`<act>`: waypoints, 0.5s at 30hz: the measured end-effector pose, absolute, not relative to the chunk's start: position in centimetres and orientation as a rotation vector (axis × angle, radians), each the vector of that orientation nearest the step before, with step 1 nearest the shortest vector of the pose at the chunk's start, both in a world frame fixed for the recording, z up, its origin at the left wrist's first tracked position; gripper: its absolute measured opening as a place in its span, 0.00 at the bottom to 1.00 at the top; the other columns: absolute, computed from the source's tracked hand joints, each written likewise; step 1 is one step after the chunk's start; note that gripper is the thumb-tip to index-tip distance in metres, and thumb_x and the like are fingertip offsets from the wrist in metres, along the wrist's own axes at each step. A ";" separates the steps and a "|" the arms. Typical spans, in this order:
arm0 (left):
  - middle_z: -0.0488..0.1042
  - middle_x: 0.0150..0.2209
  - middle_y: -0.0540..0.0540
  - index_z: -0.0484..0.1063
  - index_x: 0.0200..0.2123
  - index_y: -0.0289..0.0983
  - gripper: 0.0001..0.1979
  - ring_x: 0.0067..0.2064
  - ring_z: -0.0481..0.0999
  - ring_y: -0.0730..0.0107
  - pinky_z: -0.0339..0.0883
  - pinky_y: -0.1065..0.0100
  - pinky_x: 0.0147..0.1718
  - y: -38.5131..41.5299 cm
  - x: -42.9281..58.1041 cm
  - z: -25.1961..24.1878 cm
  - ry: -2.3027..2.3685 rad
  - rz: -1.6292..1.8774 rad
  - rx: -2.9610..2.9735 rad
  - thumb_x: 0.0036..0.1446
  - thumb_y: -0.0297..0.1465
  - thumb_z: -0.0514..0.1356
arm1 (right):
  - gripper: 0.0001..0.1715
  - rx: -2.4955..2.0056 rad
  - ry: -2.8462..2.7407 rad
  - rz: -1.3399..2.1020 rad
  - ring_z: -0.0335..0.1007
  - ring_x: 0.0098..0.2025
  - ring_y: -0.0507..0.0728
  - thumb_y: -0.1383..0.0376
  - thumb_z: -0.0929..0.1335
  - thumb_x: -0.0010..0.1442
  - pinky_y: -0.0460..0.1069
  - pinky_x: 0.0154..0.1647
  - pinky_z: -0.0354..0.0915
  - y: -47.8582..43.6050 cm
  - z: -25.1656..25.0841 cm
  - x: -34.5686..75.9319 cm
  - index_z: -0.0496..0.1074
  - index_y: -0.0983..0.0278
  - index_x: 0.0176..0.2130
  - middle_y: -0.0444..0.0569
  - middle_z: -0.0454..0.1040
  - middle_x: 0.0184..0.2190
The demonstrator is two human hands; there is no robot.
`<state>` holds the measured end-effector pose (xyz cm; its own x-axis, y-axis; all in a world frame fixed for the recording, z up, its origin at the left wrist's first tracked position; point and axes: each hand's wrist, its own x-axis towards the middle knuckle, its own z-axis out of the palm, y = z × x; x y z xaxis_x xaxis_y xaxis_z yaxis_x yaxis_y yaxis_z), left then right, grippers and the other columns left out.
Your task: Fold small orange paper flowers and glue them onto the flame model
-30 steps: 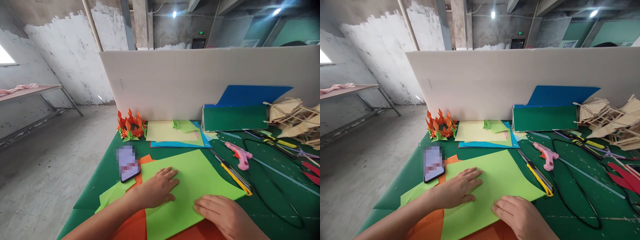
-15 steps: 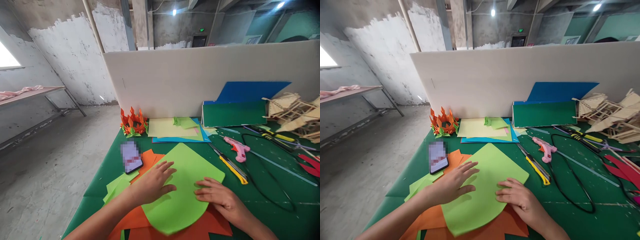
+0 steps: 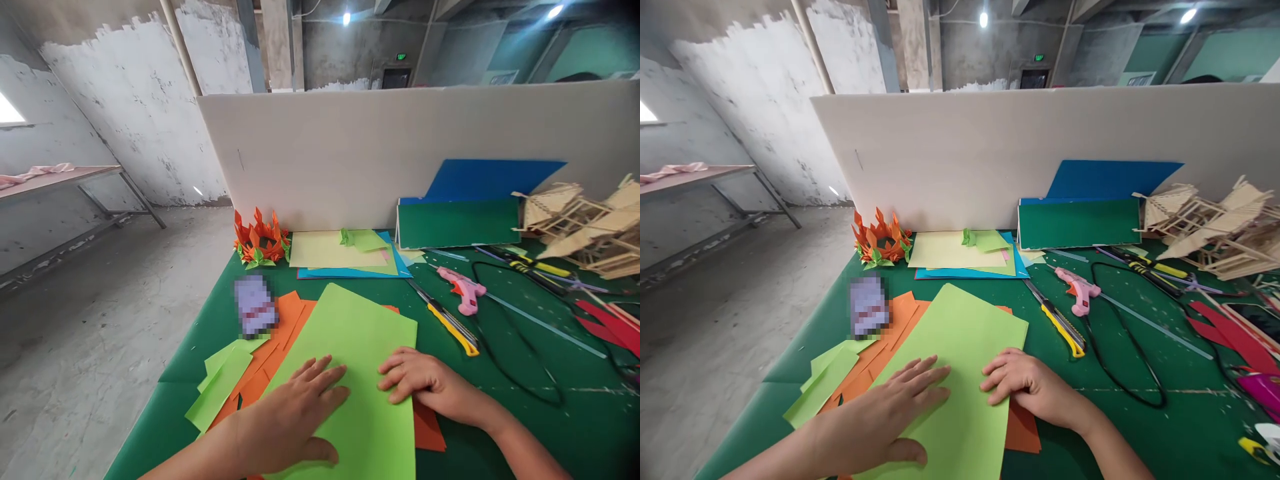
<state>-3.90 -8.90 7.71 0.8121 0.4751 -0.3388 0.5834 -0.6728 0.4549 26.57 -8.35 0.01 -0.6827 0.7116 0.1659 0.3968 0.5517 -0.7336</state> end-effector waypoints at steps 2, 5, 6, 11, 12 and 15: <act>0.49 0.69 0.36 0.57 0.65 0.36 0.35 0.69 0.44 0.45 0.51 0.46 0.64 -9.2 -4.0 8.0 0.752 -0.254 2.446 0.59 0.45 0.59 | 0.18 -0.911 -2.401 0.979 0.72 0.54 0.56 0.74 0.64 0.61 0.64 0.64 0.54 -7.5 0.6 26.8 0.79 0.55 0.38 0.46 0.81 0.42; 0.51 0.68 0.35 0.58 0.65 0.36 0.34 0.69 0.48 0.46 0.54 0.49 0.63 -9.4 -4.1 7.8 0.741 -0.234 2.466 0.59 0.43 0.60 | 0.24 -0.952 -2.452 0.966 0.68 0.58 0.57 0.80 0.62 0.55 0.68 0.66 0.45 -6.3 1.5 26.8 0.79 0.56 0.37 0.44 0.81 0.43; 0.52 0.68 0.35 0.58 0.64 0.36 0.34 0.69 0.50 0.46 0.55 0.49 0.63 -9.5 -4.2 7.7 0.748 -0.223 2.477 0.59 0.42 0.60 | 0.25 -0.961 -2.456 0.954 0.67 0.59 0.57 0.80 0.61 0.53 0.68 0.67 0.43 -6.0 1.7 26.7 0.79 0.56 0.36 0.44 0.81 0.43; 0.60 0.65 0.36 0.63 0.61 0.37 0.30 0.66 0.58 0.48 0.62 0.52 0.59 -10.2 -4.4 7.3 0.755 -0.116 2.513 0.58 0.40 0.62 | 0.23 -0.974 -2.449 0.940 0.65 0.61 0.58 0.80 0.61 0.53 0.69 0.67 0.40 -6.0 1.7 26.4 0.78 0.58 0.34 0.45 0.80 0.44; 0.61 0.65 0.37 0.63 0.61 0.39 0.29 0.65 0.61 0.49 0.64 0.53 0.58 -10.2 -4.5 7.2 0.760 -0.095 2.510 0.58 0.40 0.62 | 0.23 -0.980 -2.450 0.923 0.65 0.61 0.58 0.79 0.61 0.53 0.70 0.67 0.40 -6.3 1.5 26.4 0.78 0.58 0.33 0.45 0.80 0.44; 0.60 0.65 0.38 0.63 0.61 0.40 0.26 0.64 0.61 0.50 0.62 0.52 0.59 -9.1 -4.8 6.6 0.857 0.007 2.543 0.60 0.38 0.59 | 0.21 -0.988 -2.445 0.877 0.65 0.60 0.58 0.79 0.61 0.52 0.70 0.67 0.41 -6.8 1.2 26.4 0.76 0.59 0.31 0.45 0.80 0.44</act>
<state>-4.81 -9.07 6.62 0.8066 0.5751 -0.1365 0.5728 -0.7035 0.4208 26.36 -6.77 1.15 -0.6905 0.7171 0.0953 0.4931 0.5629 -0.6633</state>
